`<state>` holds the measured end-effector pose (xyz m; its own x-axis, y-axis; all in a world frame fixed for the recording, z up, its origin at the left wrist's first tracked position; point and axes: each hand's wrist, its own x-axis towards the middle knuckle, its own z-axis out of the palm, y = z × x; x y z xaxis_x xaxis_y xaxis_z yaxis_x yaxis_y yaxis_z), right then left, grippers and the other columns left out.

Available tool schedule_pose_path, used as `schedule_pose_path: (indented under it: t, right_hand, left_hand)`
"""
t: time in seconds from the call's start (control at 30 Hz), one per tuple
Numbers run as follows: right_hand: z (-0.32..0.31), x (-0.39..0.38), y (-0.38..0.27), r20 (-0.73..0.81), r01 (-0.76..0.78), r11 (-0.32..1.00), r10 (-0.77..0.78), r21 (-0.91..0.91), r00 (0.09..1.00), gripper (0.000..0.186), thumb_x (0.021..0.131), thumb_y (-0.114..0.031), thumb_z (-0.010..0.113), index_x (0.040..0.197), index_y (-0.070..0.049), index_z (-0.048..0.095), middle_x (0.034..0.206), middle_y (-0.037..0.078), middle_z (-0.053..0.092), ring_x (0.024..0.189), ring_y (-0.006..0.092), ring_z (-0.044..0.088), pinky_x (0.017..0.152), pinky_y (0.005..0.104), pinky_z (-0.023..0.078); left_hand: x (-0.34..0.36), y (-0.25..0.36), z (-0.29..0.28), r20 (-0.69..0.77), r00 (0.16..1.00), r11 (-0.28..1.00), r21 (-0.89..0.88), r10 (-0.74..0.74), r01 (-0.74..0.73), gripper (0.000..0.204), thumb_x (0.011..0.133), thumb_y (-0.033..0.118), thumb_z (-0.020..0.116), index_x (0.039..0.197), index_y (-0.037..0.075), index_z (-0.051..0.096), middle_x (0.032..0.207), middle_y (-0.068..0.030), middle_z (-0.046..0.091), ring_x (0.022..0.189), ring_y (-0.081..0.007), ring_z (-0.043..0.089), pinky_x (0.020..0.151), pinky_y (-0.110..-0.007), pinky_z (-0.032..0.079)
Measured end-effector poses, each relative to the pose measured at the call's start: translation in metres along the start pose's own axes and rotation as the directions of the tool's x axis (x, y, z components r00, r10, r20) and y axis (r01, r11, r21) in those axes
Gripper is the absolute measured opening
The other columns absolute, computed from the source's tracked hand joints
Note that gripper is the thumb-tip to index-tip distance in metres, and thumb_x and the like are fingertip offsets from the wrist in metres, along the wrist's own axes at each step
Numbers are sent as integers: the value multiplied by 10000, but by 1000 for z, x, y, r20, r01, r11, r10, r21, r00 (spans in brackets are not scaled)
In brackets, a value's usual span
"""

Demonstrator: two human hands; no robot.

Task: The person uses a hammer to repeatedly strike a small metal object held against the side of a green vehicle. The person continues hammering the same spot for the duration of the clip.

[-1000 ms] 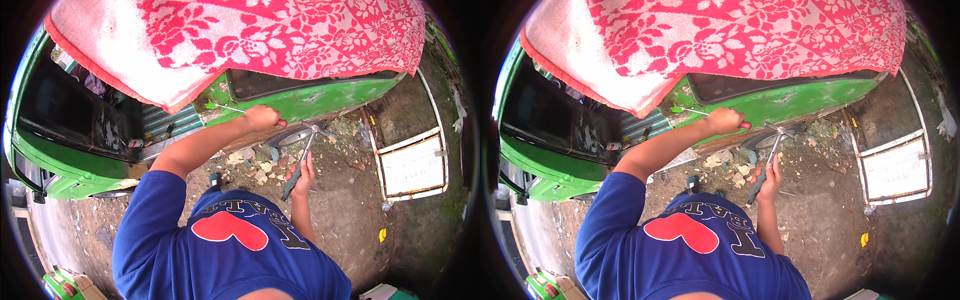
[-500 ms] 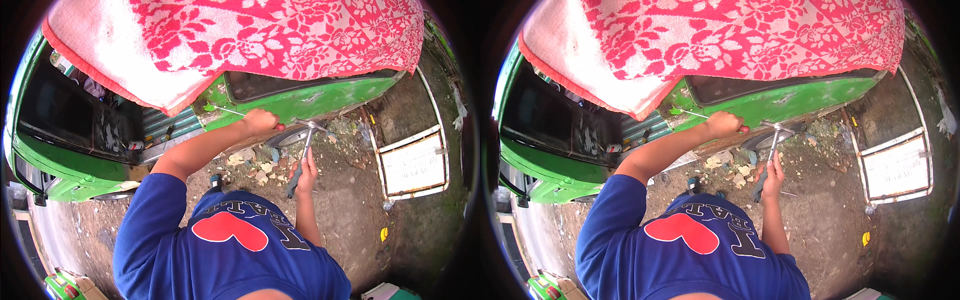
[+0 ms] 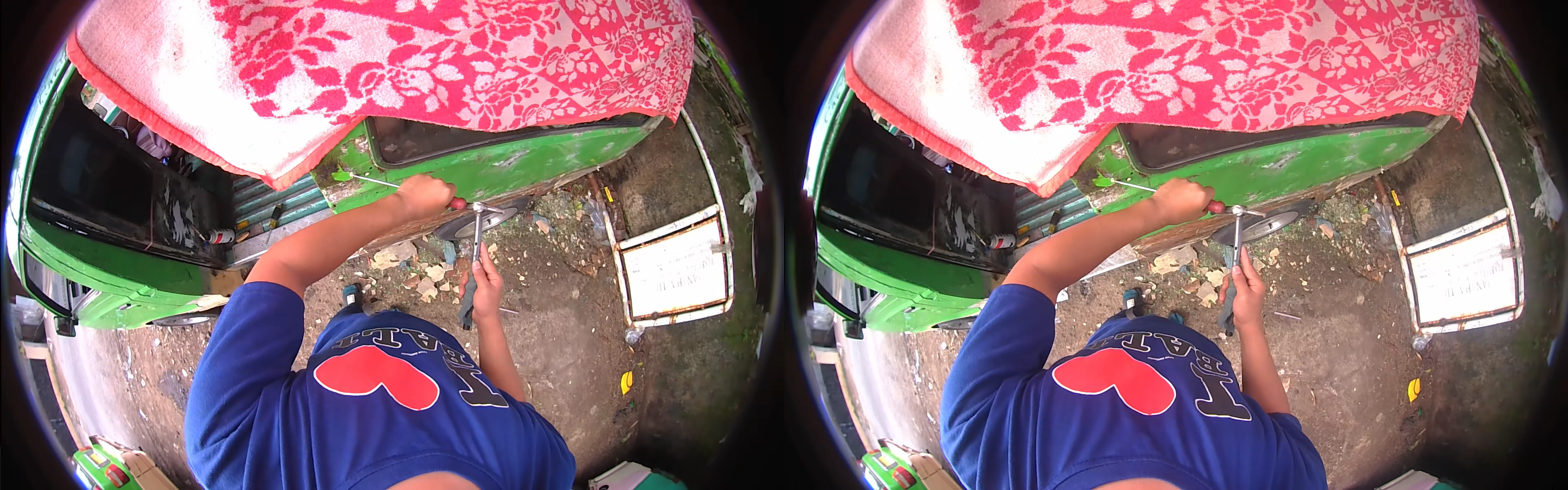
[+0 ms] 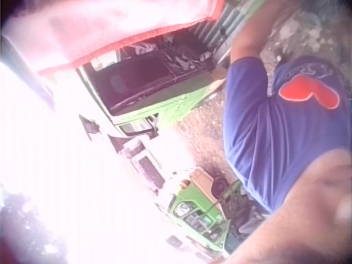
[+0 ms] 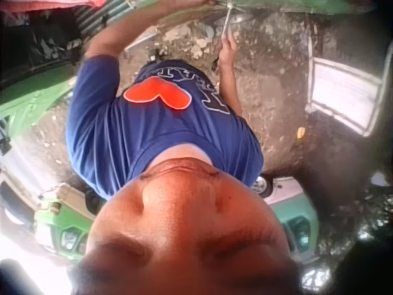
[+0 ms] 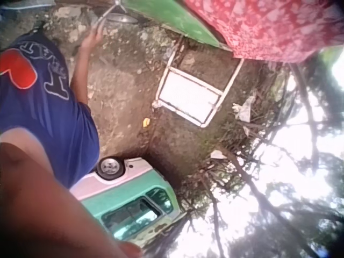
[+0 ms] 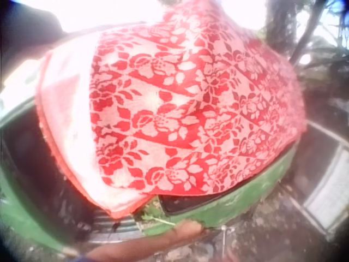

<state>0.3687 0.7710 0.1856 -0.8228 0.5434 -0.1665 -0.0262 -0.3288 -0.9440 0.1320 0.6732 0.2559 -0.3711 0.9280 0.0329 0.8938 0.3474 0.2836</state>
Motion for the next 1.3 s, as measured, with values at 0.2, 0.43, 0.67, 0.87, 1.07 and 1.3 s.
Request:
schedule_pose_path:
  t: [0.2, 0.43, 0.67, 0.87, 1.07, 1.3]
  right_hand:
    - [-13, 7, -13, -178, 80, 977, -44, 200, 983, 530, 1018, -170, 462, 1524, -153, 306, 678, 56, 519, 486, 151, 517, 436, 289, 460]
    - [-5, -7, -13, -103, 17, 995, -7, 96, 995, 485, 1008, -105, 456, 1487, -120, 387, 692, 56, 535, 503, 129, 512, 440, 268, 456]
    - [-9, -24, -4, -54, 18, 998, -15, 64, 998, 494, 1008, -102, 457, 1493, -89, 364, 696, 54, 532, 507, 127, 511, 446, 266, 463]
    - [4, -43, -11, -205, 157, 964, -112, 217, 972, 500, 1011, -105, 455, 1498, -79, 346, 696, 49, 505, 526, 125, 508, 455, 264, 466]
    - [0, -49, -3, 27, 138, 984, -136, -110, 990, 524, 1020, -124, 442, 1520, -83, 293, 699, 51, 510, 518, 119, 510, 480, 254, 470]
    - [11, -47, -9, -128, 167, 979, -153, 113, 980, 513, 1017, -108, 442, 1512, -75, 311, 692, 45, 511, 520, 121, 509, 474, 259, 472]
  left_hand:
    - [-5, 1, -5, 40, 999, 1000, -27, 14, -13, 403, 943, 424, 546, 877, 39, 646, 787, -180, 690, 738, -364, 689, 676, -471, 542]
    - [-20, 2, -10, 73, 994, 996, -51, 80, -76, 340, 919, 401, 572, 880, 70, 644, 761, -172, 677, 727, -356, 679, 689, -484, 528]
    - [-29, 1, -18, 63, 990, 990, -78, 123, -118, 290, 874, 378, 611, 865, 89, 633, 734, -160, 663, 712, -354, 666, 672, -479, 523]
    - [-28, 1, -9, 37, 996, 992, -94, 86, -82, 298, 848, 394, 636, 867, 97, 646, 768, -150, 677, 735, -347, 673, 688, -475, 531]
    - [-24, 3, -15, 56, 998, 997, -69, 36, -33, 317, 849, 408, 634, 847, 91, 643, 776, -155, 679, 742, -354, 672, 692, -478, 531]
    - [-21, 3, -18, 22, 998, 995, -90, 52, -49, 330, 860, 409, 620, 838, 80, 629, 769, -159, 677, 738, -365, 665, 690, -480, 525]
